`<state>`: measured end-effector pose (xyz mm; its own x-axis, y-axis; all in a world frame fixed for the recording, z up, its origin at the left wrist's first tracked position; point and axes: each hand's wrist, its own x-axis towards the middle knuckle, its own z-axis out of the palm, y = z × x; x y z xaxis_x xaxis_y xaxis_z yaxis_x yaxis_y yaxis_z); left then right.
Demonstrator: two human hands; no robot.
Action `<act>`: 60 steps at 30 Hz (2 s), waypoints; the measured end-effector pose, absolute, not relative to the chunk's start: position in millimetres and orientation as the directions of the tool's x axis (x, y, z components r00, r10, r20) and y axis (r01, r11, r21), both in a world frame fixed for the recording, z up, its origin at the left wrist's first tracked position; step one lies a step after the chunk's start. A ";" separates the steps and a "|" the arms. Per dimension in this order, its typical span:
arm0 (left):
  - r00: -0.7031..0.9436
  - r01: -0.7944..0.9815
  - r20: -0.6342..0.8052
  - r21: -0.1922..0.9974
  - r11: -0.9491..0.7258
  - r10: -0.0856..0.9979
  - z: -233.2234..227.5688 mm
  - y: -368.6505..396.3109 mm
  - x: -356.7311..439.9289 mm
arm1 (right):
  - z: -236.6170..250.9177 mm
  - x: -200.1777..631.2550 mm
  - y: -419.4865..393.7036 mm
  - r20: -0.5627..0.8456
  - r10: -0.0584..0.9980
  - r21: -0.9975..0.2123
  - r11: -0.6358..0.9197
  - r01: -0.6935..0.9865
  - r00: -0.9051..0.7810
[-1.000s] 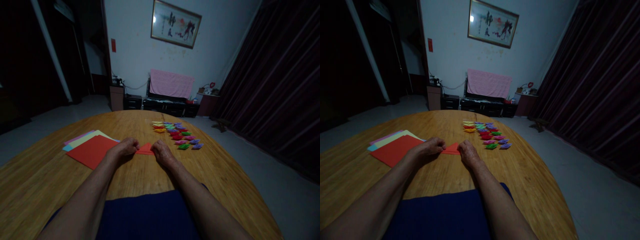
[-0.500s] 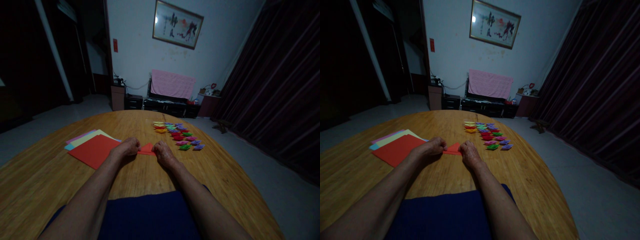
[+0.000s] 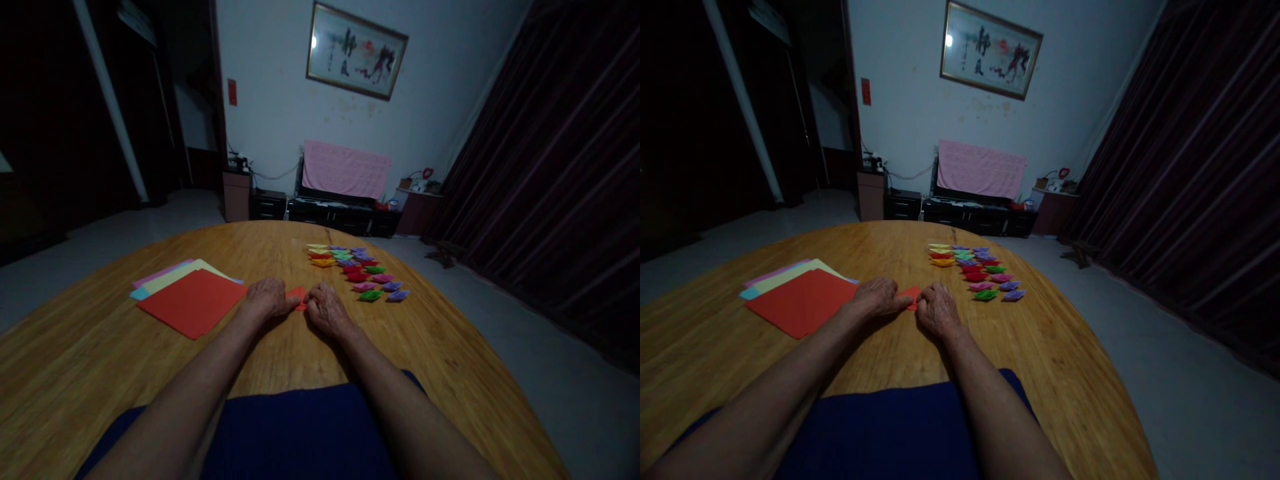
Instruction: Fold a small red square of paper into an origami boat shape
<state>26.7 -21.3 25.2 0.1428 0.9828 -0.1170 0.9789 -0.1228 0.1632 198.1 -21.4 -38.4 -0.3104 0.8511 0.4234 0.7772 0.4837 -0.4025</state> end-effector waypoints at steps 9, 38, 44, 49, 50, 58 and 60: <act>0.142 0.984 -0.129 0.126 -0.126 0.981 22.1 -18.7 28.3 | -33.1 191.6 -26.5 0.396 0.878 -0.339 0.411 0.846 -0.268; 0.117 0.940 -0.162 0.337 -0.056 0.980 18.5 -2.3 -9.6 | -36.4 215.4 -20.5 0.366 0.816 -0.397 0.572 0.718 -0.447; 0.118 0.929 -0.161 0.368 -0.051 0.980 22.8 -7.9 -8.2 | -35.0 199.4 -22.2 0.372 0.891 -0.426 0.412 0.805 -0.260; 0.113 0.926 -0.153 0.375 -0.048 0.982 24.7 -10.2 -7.3 | -28.4 181.2 -29.8 0.345 0.922 -0.360 0.304 0.882 -0.178; 0.116 0.926 -0.155 0.373 -0.051 0.981 23.0 -8.7 -8.1 | -27.4 180.9 -30.6 0.330 0.926 -0.356 0.300 0.885 -0.181; 0.149 0.916 -0.166 0.394 -0.073 0.975 13.3 -1.1 -16.2 | -29.7 205.4 -26.5 0.309 0.907 -0.360 0.391 0.847 -0.287; 0.142 0.909 -0.155 0.412 -0.066 0.978 15.8 -3.8 -15.9 | -31.0 210.9 -25.1 0.314 0.895 -0.364 0.421 0.830 -0.316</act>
<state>-15.9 -3.8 15.8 0.1416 0.9777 -0.1549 0.9086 -0.0663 0.4124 210.9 -25.1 -31.0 -0.3163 0.8951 0.3143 0.8305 0.4214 -0.3643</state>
